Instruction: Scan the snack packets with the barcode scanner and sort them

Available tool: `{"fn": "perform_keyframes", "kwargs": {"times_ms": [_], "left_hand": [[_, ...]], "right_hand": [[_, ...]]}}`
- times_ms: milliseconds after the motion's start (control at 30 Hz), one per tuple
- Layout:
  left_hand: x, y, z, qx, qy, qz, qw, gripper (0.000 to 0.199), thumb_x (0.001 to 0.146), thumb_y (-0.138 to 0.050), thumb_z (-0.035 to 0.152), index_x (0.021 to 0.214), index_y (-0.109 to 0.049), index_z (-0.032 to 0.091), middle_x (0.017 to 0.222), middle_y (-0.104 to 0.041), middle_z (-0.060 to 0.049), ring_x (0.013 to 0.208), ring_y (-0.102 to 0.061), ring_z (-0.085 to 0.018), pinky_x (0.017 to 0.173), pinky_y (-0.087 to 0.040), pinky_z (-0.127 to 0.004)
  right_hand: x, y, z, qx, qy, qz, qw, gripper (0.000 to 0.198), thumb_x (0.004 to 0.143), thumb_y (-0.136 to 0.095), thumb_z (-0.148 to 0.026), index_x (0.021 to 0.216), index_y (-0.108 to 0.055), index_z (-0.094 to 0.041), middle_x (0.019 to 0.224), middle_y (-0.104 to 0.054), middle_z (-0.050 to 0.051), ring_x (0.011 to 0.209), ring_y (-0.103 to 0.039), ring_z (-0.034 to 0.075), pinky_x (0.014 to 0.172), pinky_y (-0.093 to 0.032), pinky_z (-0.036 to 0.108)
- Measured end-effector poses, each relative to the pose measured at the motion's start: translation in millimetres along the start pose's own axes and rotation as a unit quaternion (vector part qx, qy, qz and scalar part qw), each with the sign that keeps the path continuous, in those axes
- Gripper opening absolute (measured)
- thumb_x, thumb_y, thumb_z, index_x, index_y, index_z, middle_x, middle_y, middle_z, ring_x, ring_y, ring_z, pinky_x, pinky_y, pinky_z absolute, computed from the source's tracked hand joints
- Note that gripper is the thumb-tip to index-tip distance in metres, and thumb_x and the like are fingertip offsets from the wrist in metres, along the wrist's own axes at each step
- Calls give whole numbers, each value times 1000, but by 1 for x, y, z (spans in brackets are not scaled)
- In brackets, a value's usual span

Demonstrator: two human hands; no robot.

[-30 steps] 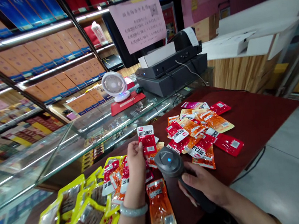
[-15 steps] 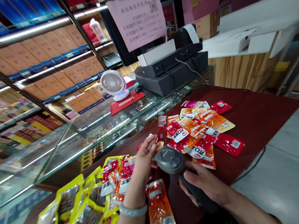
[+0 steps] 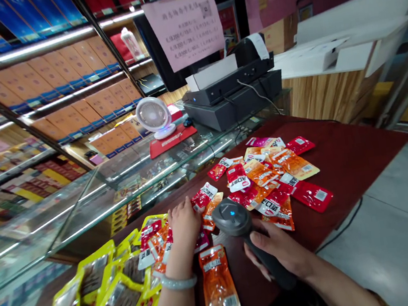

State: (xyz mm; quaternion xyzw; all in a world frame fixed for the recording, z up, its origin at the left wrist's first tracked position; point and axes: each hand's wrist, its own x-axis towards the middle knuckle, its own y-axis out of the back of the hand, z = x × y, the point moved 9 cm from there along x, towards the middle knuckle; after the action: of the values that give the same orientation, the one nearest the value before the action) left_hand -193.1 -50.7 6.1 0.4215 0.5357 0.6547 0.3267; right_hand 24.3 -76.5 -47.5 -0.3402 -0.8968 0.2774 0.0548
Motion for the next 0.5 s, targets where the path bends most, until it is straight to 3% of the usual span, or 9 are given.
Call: {"fn": "perform_keyframes", "kwargs": {"times_ms": [133, 233, 367, 433, 500], "left_hand": [[4, 5, -4, -23, 25, 3, 999, 67, 79, -67, 43, 138, -53, 15, 121, -65, -16, 114, -55, -34, 98, -37, -44], [6, 7, -9, -62, 45, -4, 997, 47, 79, -68, 40, 120, -62, 19, 115, -67, -12, 110, -57, -32, 91, -40, -39], [5, 12, -12, -115, 57, 1, 992, 21, 86, -60, 33, 103, -60, 21, 91, -71, -9, 91, -65, -26, 75, -41, -33], [5, 11, -13, -191, 69, 6, 979, 16, 87, -57, 31, 100, -59, 22, 86, -71, -7, 81, -66, -23, 68, -40, -30], [4, 6, -13, -326, 91, 4, 941, 15, 89, -53, 32, 97, -59, 21, 79, -71, -5, 68, -65, -19, 61, -40, -27]], "right_hand": [[1, -1, -1, -8, -3, 2, 1000, 55, 73, -70, -68, 89, -54, -19, 59, -60, -3, 36, -51, 7, 35, -44, 16], [2, 0, -2, -16, 3, 4, 1000, 53, 76, -69, -67, 89, -55, -18, 60, -61, -3, 36, -51, 7, 35, -43, 15], [1, 2, 0, -12, 6, 5, 1000, 52, 77, -69, -66, 93, -55, -18, 60, -61, -3, 36, -52, 7, 35, -42, 16], [1, 3, 2, -7, 5, 5, 1000, 53, 77, -69, -66, 94, -55, -18, 60, -61, -3, 35, -52, 7, 35, -43, 16], [0, 4, 4, -1, 2, 4, 1000, 53, 77, -69, -66, 96, -54, -19, 60, -61, -4, 35, -53, 8, 35, -43, 17]]}}
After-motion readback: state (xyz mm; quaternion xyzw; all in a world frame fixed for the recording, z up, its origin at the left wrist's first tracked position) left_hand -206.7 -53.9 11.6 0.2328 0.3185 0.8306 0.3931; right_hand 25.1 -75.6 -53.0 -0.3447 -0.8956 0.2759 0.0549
